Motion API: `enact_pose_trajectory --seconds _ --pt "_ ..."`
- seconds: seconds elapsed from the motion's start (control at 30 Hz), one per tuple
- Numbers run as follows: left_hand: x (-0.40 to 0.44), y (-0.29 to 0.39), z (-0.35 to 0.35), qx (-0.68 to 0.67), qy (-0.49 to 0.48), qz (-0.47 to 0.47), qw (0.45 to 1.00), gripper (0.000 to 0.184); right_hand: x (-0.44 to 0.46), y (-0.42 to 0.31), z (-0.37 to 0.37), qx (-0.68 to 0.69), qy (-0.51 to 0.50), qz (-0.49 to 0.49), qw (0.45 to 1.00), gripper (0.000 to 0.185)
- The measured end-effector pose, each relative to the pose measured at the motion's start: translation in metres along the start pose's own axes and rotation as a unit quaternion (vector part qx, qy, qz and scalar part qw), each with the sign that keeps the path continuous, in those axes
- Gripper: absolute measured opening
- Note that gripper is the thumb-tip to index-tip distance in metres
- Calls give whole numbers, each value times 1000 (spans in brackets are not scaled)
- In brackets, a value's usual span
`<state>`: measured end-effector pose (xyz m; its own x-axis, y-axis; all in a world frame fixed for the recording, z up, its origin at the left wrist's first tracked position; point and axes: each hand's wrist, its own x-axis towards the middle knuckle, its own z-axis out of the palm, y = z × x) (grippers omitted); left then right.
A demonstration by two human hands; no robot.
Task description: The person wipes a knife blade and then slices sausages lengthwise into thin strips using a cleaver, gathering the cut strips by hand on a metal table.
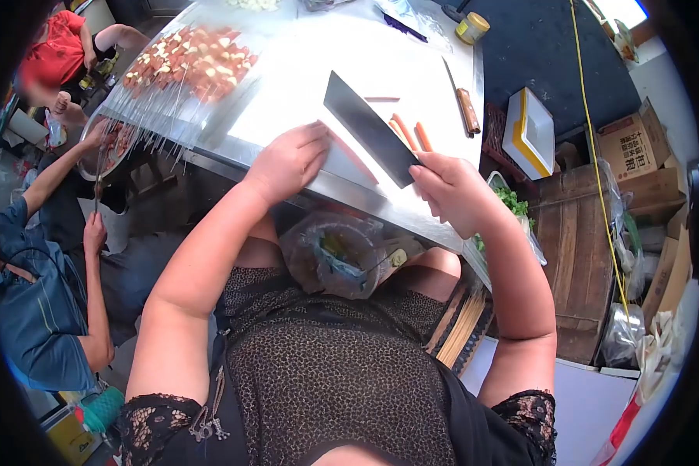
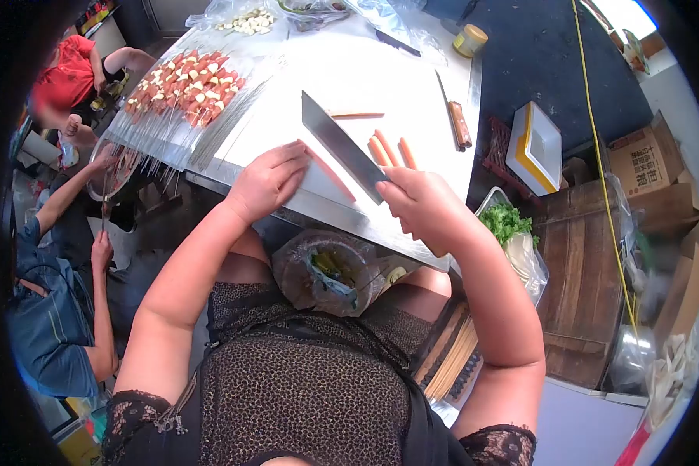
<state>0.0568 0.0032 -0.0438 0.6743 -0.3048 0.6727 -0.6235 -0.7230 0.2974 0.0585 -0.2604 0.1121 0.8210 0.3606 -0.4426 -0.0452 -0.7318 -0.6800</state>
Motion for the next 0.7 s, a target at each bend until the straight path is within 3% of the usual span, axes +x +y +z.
enact_pose_trajectory --seconds 0.3,0.7 --pt "2 1 -2 -8 -50 -47 998 24 -7 3 -1 -48 -14 4 999 25" --pt "0 0 0 13 -39 -31 999 22 -3 0 0 -59 -24 -4 998 26"
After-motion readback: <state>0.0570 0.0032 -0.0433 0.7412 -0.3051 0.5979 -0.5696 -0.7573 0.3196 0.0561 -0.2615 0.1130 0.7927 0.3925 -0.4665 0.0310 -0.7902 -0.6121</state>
